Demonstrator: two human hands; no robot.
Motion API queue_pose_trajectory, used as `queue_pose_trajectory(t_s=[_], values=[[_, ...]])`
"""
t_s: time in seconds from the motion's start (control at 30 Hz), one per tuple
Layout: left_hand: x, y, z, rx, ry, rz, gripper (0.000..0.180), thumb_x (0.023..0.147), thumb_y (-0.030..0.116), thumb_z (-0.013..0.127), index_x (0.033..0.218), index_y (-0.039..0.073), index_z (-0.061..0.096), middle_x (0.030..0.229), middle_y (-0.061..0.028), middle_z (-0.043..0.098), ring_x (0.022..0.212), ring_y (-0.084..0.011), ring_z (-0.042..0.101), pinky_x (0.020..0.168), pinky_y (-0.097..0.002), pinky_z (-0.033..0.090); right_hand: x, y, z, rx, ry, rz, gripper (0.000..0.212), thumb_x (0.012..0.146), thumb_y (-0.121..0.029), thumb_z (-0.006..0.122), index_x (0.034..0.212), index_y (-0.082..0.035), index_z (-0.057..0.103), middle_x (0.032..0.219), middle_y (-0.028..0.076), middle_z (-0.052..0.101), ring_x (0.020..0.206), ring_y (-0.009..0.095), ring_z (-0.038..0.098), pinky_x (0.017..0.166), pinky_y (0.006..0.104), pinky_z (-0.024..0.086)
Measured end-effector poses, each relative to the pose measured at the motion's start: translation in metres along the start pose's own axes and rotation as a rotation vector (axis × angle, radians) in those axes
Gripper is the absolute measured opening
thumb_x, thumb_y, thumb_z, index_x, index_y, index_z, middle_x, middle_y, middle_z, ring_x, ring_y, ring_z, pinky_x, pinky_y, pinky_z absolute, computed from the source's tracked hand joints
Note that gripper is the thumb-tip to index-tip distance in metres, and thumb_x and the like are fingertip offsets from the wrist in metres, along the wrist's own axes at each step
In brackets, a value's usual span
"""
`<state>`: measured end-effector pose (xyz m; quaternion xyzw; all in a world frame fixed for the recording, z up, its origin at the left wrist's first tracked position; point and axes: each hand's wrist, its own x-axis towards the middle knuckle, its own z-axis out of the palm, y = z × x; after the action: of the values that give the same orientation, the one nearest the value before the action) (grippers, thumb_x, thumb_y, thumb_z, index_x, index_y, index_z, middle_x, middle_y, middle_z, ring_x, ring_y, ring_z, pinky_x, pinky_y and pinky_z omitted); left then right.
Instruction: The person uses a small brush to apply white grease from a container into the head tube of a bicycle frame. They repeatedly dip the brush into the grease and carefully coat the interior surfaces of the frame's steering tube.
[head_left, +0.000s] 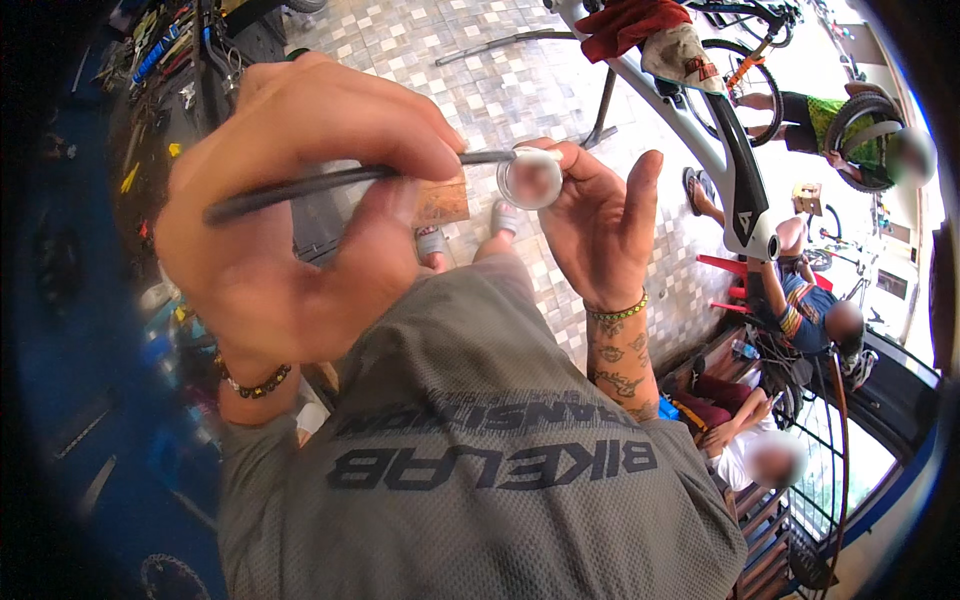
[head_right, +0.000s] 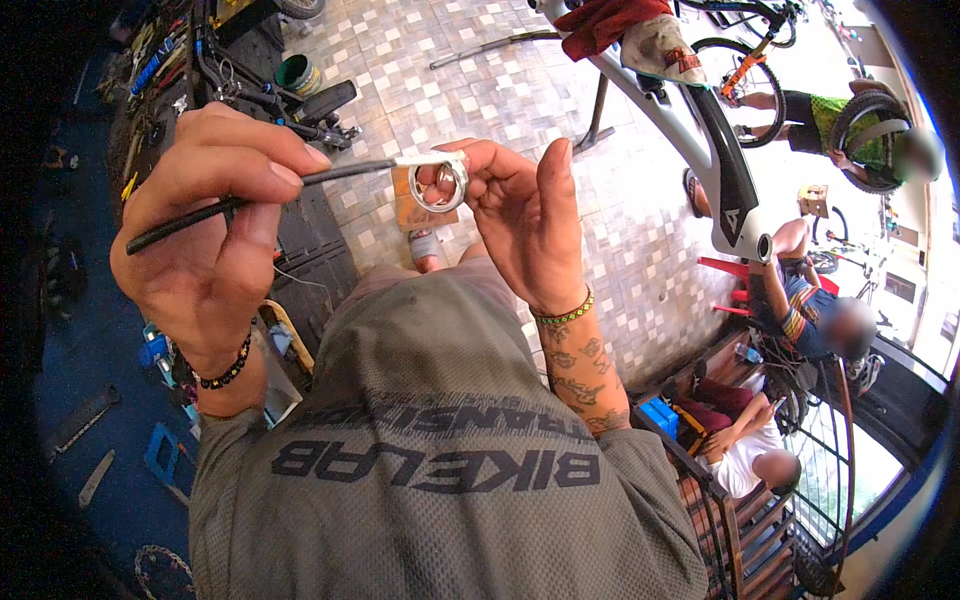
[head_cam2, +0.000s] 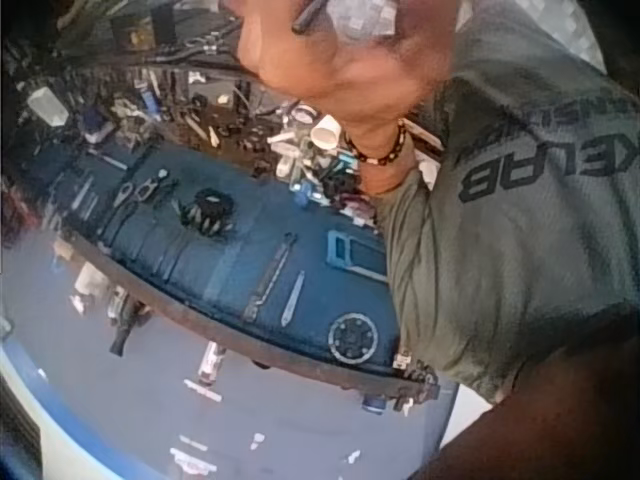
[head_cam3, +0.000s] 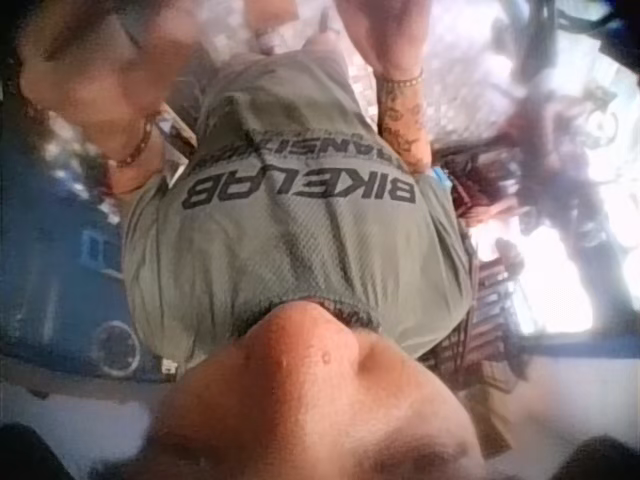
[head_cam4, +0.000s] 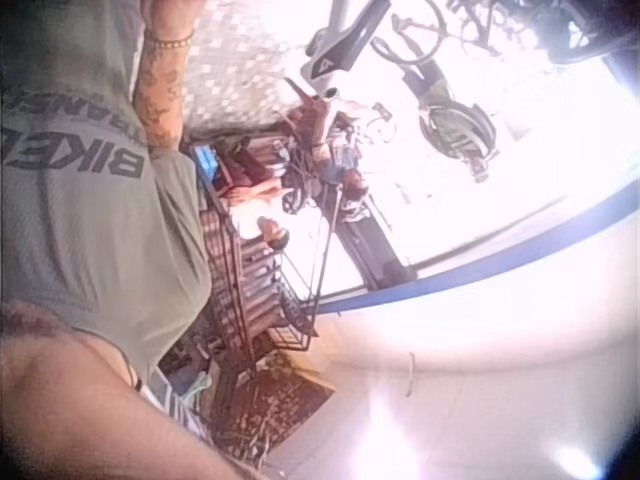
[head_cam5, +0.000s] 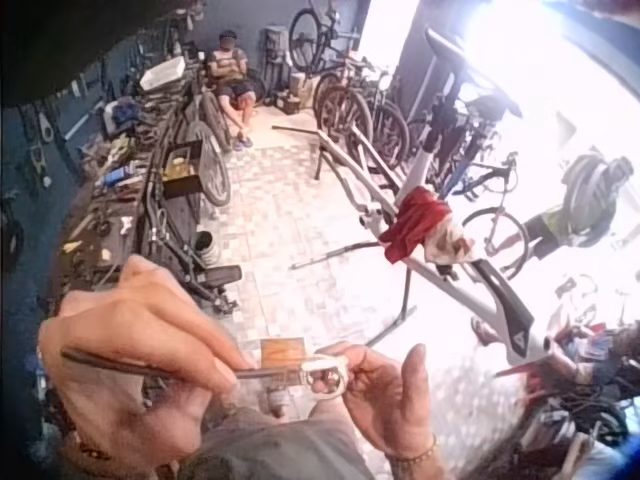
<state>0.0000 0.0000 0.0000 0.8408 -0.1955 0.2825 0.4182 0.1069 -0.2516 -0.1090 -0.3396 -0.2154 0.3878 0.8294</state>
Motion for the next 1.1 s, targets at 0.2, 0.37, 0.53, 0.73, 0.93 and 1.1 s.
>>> queue_pose_trajectory(t_s=[0.2,0.37,0.53,0.73,0.93,1.1], values=[[-0.005,0.003,0.004,-0.130,0.052,-0.071,0.021,0.078,-0.004,0.064,0.097,-0.002,0.071,0.097,-0.0210,0.077,0.088,-0.0246,0.069,0.087,-0.0386,0.050,-0.001,-0.001,0.009,-0.041,0.115,0.005,0.104,0.106,-0.084,0.021,0.121,0.007,0.069,0.123,0.017,0.069,0.116,0.025,0.060,0.108,0.0390,0.041],[-0.002,0.003,0.006,-0.033,0.037,-0.052,0.019,0.080,-0.004,0.064,0.098,-0.002,0.071,0.096,-0.0220,0.077,0.087,-0.0246,0.069,0.084,-0.0371,0.050,0.000,-0.001,0.010,-0.117,0.104,-0.014,0.099,0.109,-0.079,0.016,0.118,0.002,0.072,0.123,0.016,0.072,0.115,0.023,0.067,0.111,0.0404,0.045],[-0.003,0.003,0.008,-0.074,0.159,-0.117,0.017,0.082,-0.002,0.066,0.098,-0.003,0.071,0.096,-0.0222,0.077,0.087,-0.0249,0.069,0.082,-0.0364,0.051,-0.001,0.000,0.005,-0.079,0.069,-0.022,0.099,0.109,-0.079,0.015,0.118,0.002,0.072,0.121,0.015,0.073,0.114,0.021,0.067,0.109,0.0396,0.046],[-0.003,0.003,0.007,-0.093,0.053,-0.118,0.015,0.085,-0.001,0.066,0.099,-0.005,0.071,0.095,-0.0219,0.076,0.087,-0.0259,0.069,0.083,-0.0363,0.052,0.002,-0.002,0.011,-0.121,0.117,-0.029,0.100,0.109,-0.079,0.014,0.117,0.001,0.072,0.120,0.014,0.072,0.110,0.021,0.067,0.107,0.0395,0.047],[-0.001,-0.002,0.008,-0.083,0.123,-0.156,0.014,0.086,-0.005,0.066,0.099,-0.005,0.071,0.094,-0.0215,0.075,0.087,-0.0264,0.071,0.083,-0.0354,0.053,0.003,-0.001,0.000,-0.073,0.017,-0.027,0.105,0.107,-0.082,0.017,0.124,0.007,0.069,0.126,0.017,0.067,0.115,0.025,0.059,0.107,0.0402,0.041],[-0.003,-0.006,0.004,-0.157,0.135,-0.135,0.017,0.086,-0.011,0.063,0.100,-0.006,0.071,0.094,-0.0216,0.074,0.087,-0.0267,0.071,0.082,-0.0351,0.054,0.006,0.000,0.005,-0.067,0.030,-0.043,0.103,0.108,-0.081,0.016,0.120,0.005,0.070,0.123,0.016,0.069,0.113,0.024,0.061,0.106,0.0399,0.043]])
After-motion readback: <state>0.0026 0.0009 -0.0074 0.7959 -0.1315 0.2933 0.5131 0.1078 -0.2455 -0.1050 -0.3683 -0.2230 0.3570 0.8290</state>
